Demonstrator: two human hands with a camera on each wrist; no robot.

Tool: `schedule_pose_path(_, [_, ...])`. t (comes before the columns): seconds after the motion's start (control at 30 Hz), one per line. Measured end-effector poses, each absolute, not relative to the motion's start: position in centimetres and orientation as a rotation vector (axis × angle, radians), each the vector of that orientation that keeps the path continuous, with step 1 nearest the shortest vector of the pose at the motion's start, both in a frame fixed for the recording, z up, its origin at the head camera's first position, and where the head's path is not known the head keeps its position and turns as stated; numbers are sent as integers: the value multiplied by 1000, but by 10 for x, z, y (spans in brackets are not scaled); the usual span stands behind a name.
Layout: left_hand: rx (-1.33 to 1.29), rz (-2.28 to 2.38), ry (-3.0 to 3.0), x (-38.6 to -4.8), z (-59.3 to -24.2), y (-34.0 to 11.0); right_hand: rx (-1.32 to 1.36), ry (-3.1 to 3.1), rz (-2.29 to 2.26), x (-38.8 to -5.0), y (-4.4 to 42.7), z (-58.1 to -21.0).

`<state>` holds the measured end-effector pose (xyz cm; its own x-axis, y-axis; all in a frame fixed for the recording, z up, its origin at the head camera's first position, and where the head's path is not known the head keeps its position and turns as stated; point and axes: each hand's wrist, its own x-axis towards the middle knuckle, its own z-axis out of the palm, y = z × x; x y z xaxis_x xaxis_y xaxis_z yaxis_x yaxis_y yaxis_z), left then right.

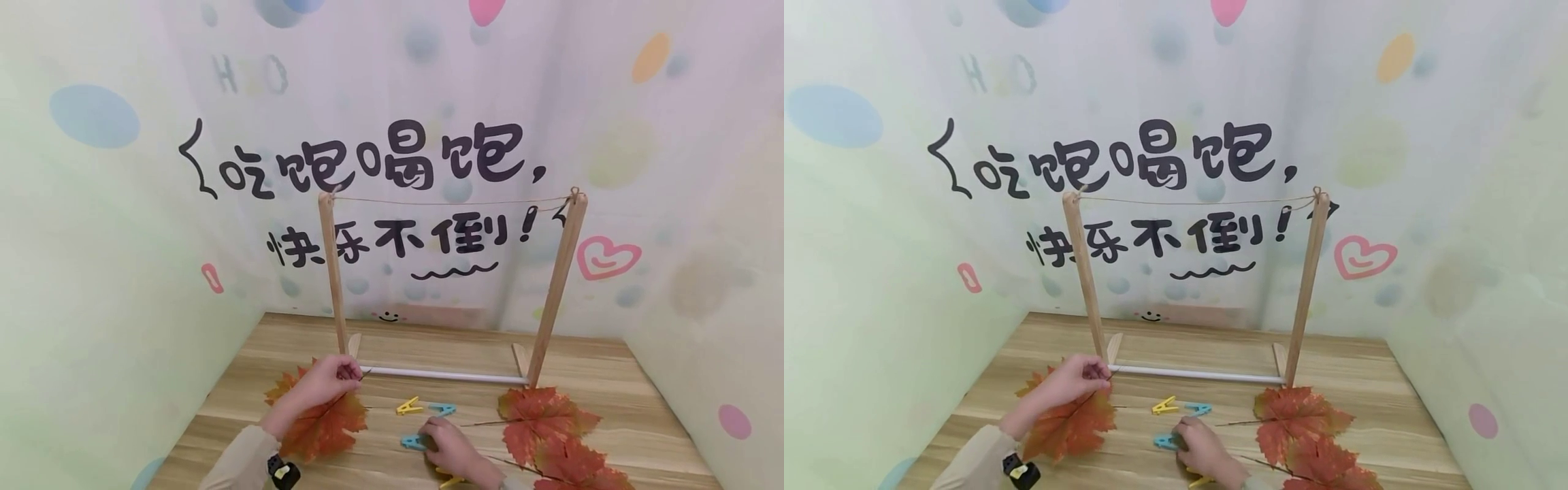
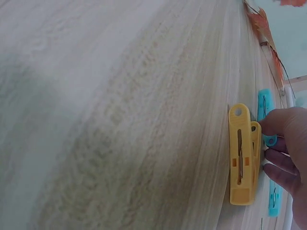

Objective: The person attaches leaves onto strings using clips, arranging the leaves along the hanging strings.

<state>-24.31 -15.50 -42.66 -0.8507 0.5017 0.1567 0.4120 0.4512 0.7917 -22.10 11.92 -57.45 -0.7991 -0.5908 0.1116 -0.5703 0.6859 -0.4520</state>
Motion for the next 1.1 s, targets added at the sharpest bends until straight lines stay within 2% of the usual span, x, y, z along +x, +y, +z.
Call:
schedule_pose_path(0.23, [783,1435,2644,-253,-416,-153,-978,2766,-815,-220,124,-570])
schedule_pose_path(0.4, [837,1454,2685,-260,-408,-151,-1102,2761,-827,-219,133,-559])
schedule_pose_path(0.8, [813,1545,2741,-276,-382,-141,-1222,2722,-925,-219,152,-519])
schedule_pose_path(1.1, [756,1571,2780,-281,-363,-133,-1242,2740,-812,-222,164,-481])
